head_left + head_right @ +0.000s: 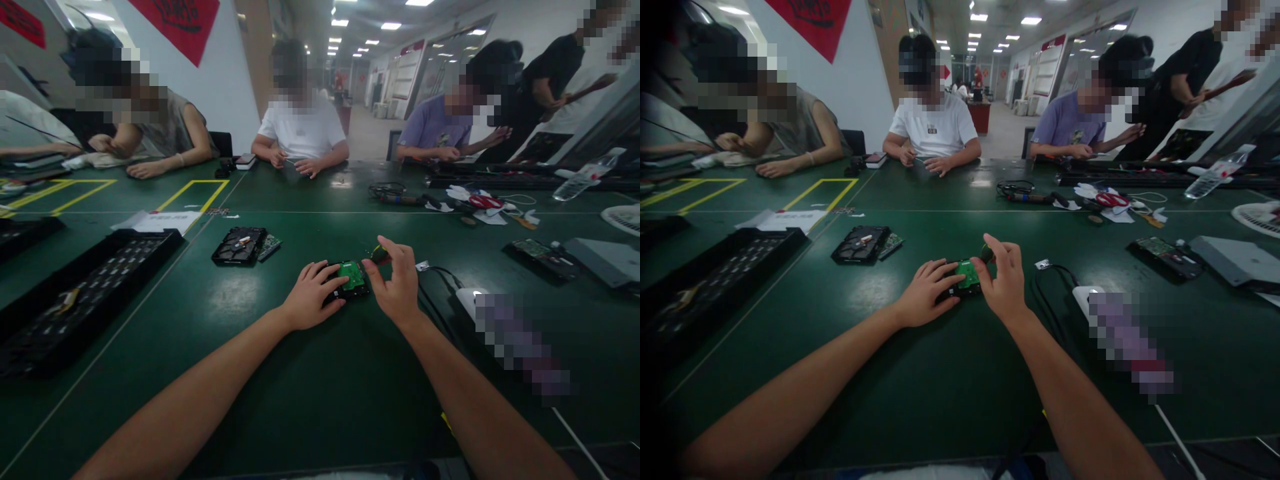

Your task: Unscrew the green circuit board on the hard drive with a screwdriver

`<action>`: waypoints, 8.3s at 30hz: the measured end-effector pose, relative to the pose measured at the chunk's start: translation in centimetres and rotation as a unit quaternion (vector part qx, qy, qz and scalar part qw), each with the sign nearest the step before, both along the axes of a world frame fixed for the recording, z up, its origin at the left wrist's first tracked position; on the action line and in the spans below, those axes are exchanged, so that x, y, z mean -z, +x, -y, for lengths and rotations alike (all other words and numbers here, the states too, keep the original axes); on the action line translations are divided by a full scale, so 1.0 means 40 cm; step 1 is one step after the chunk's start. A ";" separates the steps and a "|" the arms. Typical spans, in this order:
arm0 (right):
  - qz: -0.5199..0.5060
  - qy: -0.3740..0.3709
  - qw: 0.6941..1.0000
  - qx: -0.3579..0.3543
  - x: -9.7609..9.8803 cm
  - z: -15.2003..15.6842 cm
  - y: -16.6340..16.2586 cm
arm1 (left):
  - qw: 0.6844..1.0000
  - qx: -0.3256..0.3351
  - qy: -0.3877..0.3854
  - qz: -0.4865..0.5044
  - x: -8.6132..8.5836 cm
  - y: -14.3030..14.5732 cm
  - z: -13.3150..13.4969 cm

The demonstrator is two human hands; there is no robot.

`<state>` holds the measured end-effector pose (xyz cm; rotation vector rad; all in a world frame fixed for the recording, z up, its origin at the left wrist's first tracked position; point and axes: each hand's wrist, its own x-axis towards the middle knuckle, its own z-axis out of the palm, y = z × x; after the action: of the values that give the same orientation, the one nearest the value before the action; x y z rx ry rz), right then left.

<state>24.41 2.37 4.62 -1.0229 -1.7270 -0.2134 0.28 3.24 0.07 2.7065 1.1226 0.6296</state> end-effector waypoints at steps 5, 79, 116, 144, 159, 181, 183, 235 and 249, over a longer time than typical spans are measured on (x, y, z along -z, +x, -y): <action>-0.007 -0.022 0.999 -0.023 0.007 -0.007 0.005 | 1.000 -0.001 -0.006 -0.021 0.001 0.005 -0.006; -0.070 -0.025 0.997 -0.005 0.054 -0.035 0.018 | 1.000 -0.010 -0.005 0.009 -0.004 0.004 -0.006; -0.048 -0.063 0.996 -0.045 0.022 -0.031 0.021 | 1.000 -0.012 0.002 0.008 0.000 0.006 -0.006; -0.018 -0.032 0.999 -0.034 0.015 -0.029 0.015 | 1.000 -0.011 0.001 0.013 -0.003 0.005 -0.006; -0.013 -0.052 0.997 -0.053 0.010 -0.020 0.011 | 1.000 -0.011 -0.003 0.016 0.001 0.005 -0.007; -0.025 -0.028 0.999 -0.032 0.016 -0.024 0.014 | 1.000 -0.009 -0.003 0.015 0.000 0.004 -0.008; -0.034 -0.015 0.999 -0.026 0.016 -0.025 0.015 | 1.000 -0.010 -0.003 0.012 0.000 0.004 -0.008; -0.022 -0.009 1.000 -0.009 0.015 -0.022 0.010 | 1.000 -0.010 0.001 0.019 0.003 0.004 -0.008; -0.014 -0.027 0.999 -0.018 0.019 -0.019 0.006 | 1.000 -0.009 0.002 0.021 0.004 0.006 -0.009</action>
<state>24.66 3.11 3.86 -1.0276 -1.7323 -0.1294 0.50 3.58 -0.08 2.6777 1.1375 0.6880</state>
